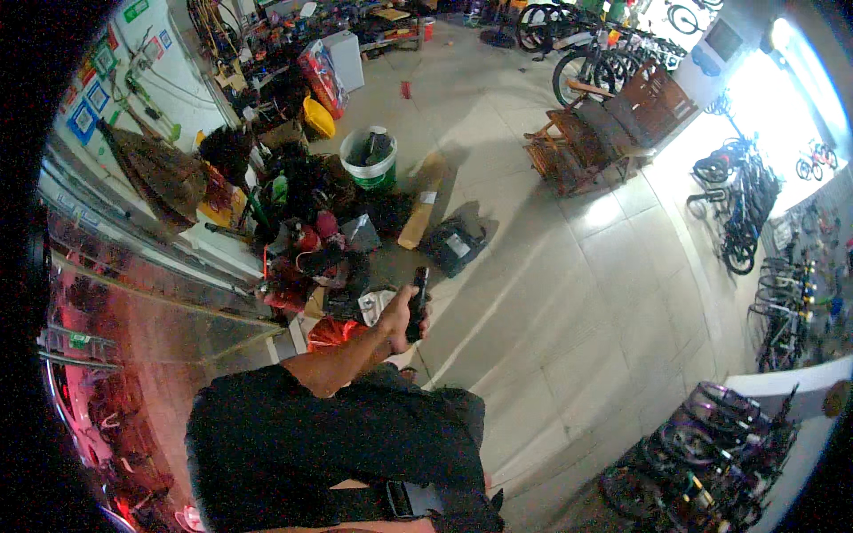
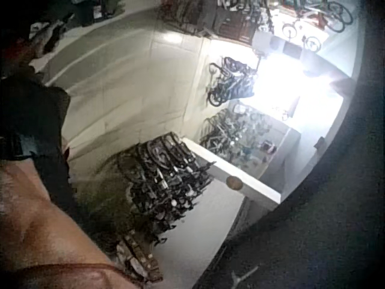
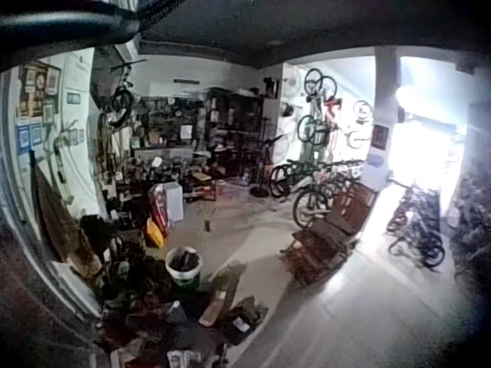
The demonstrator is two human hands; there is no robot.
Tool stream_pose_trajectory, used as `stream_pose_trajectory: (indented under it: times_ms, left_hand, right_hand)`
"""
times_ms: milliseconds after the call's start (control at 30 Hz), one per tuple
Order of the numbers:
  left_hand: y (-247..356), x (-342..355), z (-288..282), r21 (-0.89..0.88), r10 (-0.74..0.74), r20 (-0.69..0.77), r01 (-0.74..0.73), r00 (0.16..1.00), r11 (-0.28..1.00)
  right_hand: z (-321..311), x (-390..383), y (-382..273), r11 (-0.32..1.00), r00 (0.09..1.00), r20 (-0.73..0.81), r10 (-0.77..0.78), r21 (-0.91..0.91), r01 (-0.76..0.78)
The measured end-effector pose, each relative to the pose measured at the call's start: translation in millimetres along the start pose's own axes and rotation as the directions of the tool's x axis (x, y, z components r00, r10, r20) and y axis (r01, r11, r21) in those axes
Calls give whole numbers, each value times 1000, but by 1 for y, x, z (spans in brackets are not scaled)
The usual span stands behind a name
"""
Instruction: The person repairs a disassembled electric scooter headlight assembly by hand, connecting wires and using a flashlight to inspect the internal components. They use pliers to strip or adjust wires and test the light output before briefly walking into a shop and returning to the work area.
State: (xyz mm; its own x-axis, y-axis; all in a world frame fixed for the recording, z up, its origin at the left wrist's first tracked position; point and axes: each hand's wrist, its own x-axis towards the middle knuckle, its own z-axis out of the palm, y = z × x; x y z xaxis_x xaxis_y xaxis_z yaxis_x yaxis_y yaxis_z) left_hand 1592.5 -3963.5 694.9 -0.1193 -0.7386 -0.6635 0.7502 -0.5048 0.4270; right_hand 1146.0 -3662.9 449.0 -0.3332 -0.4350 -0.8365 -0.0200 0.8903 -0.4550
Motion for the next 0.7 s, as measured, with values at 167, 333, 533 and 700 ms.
stream_pose_trajectory:
  times_ms: [167,333,533,700]
  left_hand:
    - [27,92,93,-101,82,2,-81,997,992]
    - [36,163,153,-180,149,-208,-187,967,966]
    - [72,205,213,-259,268,-300,-348,916,901]
    - [111,295,243,-415,132,-448,-336,884,845]
  right_hand:
    - [-40,98,-143,994,998,59,-33,-98,39]
    - [-92,201,-313,965,987,128,-94,-231,122]
    - [-114,274,-660,803,819,221,-530,-180,568]
    - [-5,129,-997,422,411,100,-906,270,865]
